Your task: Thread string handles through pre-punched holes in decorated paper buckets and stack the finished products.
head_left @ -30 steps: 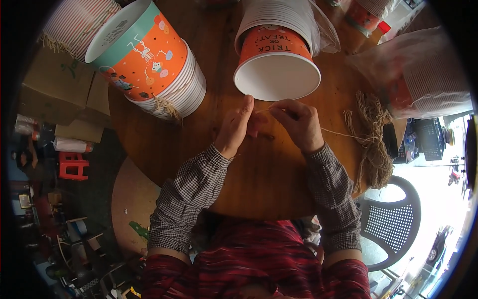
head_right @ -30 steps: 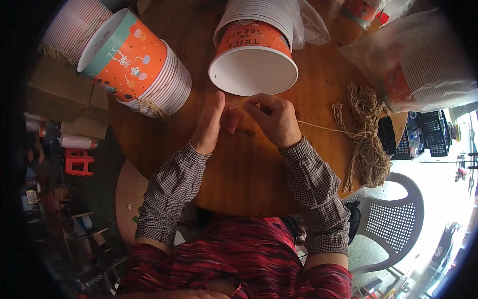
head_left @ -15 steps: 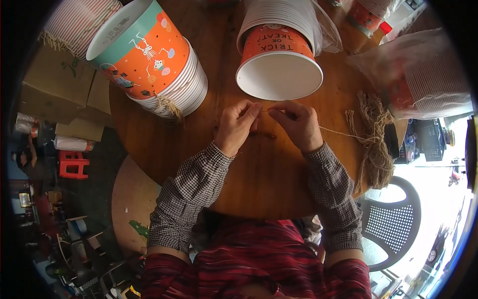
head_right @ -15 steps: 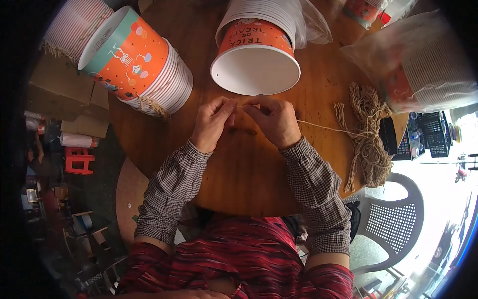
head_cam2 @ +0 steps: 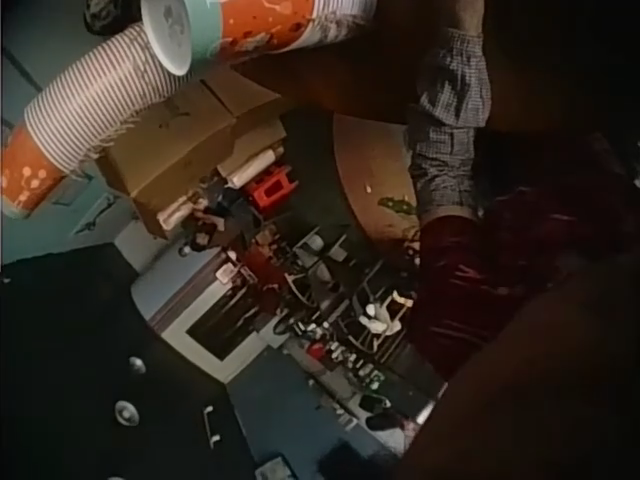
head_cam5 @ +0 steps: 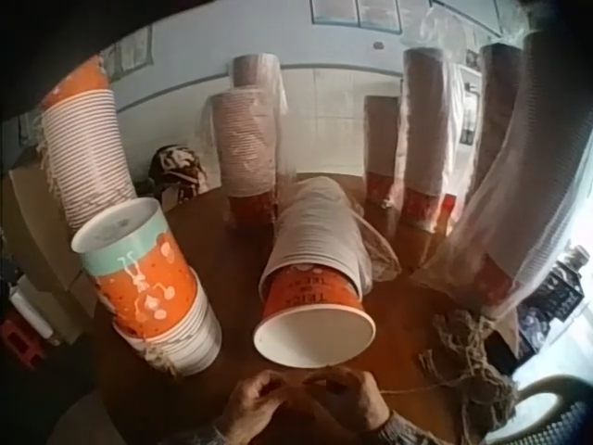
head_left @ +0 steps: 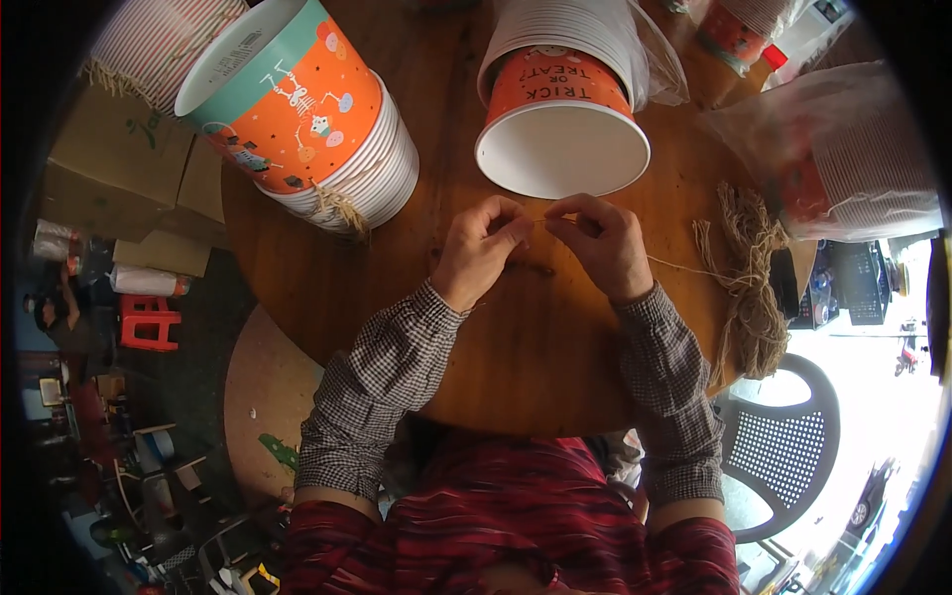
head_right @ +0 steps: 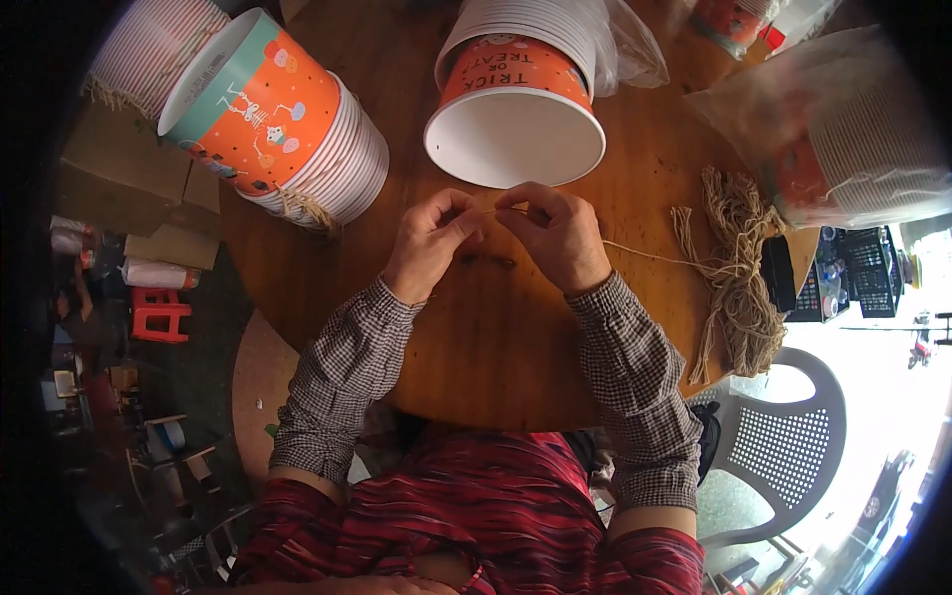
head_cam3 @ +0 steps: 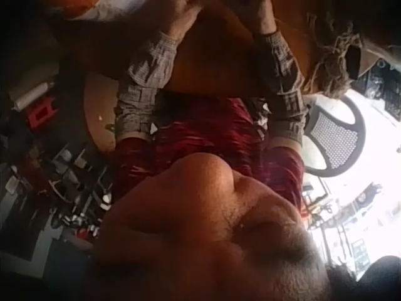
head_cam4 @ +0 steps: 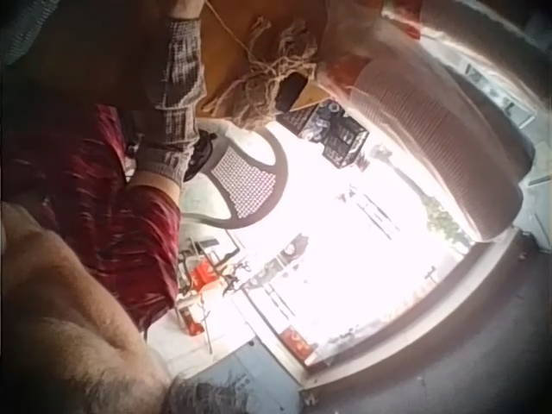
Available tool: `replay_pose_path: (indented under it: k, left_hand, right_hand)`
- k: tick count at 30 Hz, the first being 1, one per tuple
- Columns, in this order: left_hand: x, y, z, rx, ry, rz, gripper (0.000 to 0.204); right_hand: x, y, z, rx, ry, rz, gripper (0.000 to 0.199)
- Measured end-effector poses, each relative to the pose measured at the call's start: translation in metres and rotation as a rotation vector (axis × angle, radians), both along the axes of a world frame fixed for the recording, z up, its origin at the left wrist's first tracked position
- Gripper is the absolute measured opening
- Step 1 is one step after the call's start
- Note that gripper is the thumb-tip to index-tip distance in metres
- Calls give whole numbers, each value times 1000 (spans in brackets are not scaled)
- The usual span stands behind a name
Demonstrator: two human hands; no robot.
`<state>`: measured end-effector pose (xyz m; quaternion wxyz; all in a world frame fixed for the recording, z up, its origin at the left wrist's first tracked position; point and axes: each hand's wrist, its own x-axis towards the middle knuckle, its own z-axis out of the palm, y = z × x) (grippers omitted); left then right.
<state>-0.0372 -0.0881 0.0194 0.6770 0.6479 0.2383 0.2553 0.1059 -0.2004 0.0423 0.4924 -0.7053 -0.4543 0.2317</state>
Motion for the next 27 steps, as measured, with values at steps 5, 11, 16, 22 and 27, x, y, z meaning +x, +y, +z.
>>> replay_pose_path:
  k: [5,11,16,22,27]
  left_hand:
    - [2,-2,2,64,2,-2,11]
    - [2,-2,1,489,-22,82,10]
    - [1,-1,10,645,-79,124,8]
    - [2,0,9,639,-71,112,4]
    - [3,-2,7,652,-81,99,7]
  right_hand:
    - [0,0,-4,23,30,-45,14]
    - [6,1,-3,-192,197,98,26]
    - [2,-1,19,-109,692,143,33]
    - [-3,5,-2,52,571,179,23]
    - [-5,5,-4,40,415,74,16]
